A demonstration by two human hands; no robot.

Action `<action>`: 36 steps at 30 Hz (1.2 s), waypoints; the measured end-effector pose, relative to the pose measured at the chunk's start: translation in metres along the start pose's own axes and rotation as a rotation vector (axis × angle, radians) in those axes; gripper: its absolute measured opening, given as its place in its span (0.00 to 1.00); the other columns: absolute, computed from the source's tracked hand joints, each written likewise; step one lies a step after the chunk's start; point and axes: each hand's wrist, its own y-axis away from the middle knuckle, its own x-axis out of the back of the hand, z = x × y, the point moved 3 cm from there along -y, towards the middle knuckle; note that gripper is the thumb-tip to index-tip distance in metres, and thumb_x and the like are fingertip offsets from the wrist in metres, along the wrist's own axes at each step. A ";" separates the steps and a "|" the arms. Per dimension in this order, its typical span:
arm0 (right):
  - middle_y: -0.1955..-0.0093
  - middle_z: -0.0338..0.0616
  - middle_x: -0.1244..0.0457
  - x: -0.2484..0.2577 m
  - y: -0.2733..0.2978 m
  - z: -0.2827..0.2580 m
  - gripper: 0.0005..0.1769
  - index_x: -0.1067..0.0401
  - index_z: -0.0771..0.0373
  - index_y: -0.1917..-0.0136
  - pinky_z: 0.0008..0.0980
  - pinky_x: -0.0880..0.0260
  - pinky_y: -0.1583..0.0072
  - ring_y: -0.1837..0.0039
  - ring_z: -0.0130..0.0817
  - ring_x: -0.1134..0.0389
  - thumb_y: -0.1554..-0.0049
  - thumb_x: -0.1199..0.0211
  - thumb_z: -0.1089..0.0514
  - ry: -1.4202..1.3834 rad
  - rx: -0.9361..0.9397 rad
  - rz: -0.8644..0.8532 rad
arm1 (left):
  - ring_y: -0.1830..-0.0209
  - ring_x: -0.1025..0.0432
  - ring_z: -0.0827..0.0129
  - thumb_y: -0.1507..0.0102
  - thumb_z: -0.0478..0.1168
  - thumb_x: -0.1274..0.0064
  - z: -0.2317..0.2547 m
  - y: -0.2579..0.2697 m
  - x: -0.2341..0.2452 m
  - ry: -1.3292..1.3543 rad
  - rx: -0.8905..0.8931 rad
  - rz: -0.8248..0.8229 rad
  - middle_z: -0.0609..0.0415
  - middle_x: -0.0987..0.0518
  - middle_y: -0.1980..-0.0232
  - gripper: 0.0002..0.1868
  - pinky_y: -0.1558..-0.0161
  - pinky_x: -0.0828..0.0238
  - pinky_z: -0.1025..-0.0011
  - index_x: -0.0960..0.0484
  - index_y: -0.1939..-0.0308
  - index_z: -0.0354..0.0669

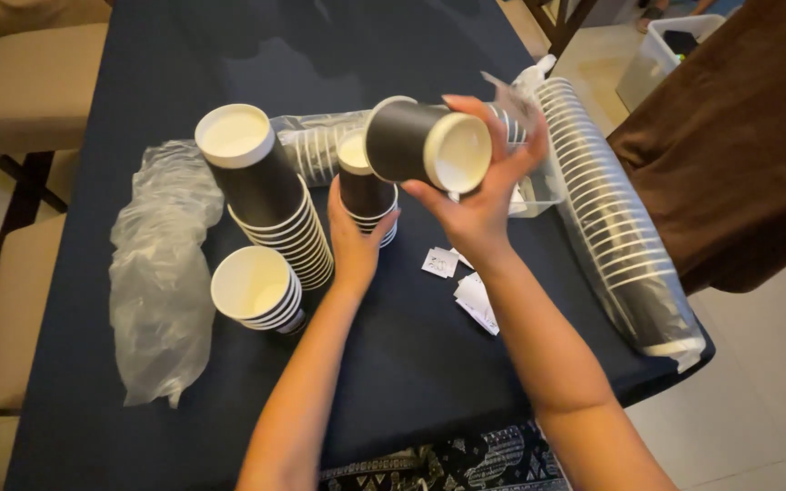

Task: Applying small adhesive labels to the sides of paper coffee cups.

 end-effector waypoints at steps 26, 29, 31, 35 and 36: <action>0.42 0.57 0.44 0.043 0.152 0.025 0.12 0.44 0.67 0.40 0.36 0.27 0.57 0.60 0.39 0.32 0.35 0.46 0.67 -0.156 -0.497 -0.110 | 0.36 0.29 0.47 0.26 0.53 0.60 0.009 0.105 0.028 1.116 0.829 -0.195 0.35 0.26 0.34 0.25 0.42 0.26 0.44 0.30 0.33 0.39; 0.45 0.54 0.47 0.045 0.142 0.023 0.07 0.38 0.72 0.45 0.33 0.28 0.58 0.61 0.36 0.35 0.35 0.44 0.68 -0.126 -0.509 -0.151 | 0.38 0.26 0.48 0.25 0.52 0.61 0.016 0.105 0.029 1.083 0.848 -0.211 0.34 0.23 0.38 0.25 0.43 0.24 0.47 0.26 0.36 0.35; 0.47 0.52 0.48 0.044 0.140 0.021 0.06 0.36 0.74 0.48 0.31 0.28 0.57 0.59 0.35 0.36 0.36 0.41 0.69 -0.119 -0.520 -0.171 | 0.40 0.26 0.48 0.25 0.52 0.61 0.019 0.105 0.031 1.052 0.859 -0.223 0.33 0.22 0.39 0.26 0.44 0.23 0.49 0.25 0.37 0.33; 0.53 0.54 0.41 0.043 0.151 0.026 0.09 0.30 0.78 0.50 0.33 0.26 0.52 0.55 0.34 0.33 0.42 0.33 0.72 -0.169 -0.708 -0.210 | 0.44 0.23 0.51 0.25 0.53 0.61 0.018 0.106 0.032 1.022 0.898 -0.151 0.36 0.20 0.44 0.26 0.46 0.21 0.53 0.24 0.39 0.32; 0.55 0.55 0.38 0.042 0.153 0.027 0.09 0.29 0.79 0.50 0.33 0.24 0.53 0.56 0.33 0.31 0.44 0.31 0.74 -0.164 -0.753 -0.221 | 0.45 0.23 0.52 0.25 0.53 0.61 0.017 0.104 0.032 1.003 0.898 -0.129 0.36 0.20 0.44 0.26 0.47 0.21 0.53 0.24 0.39 0.32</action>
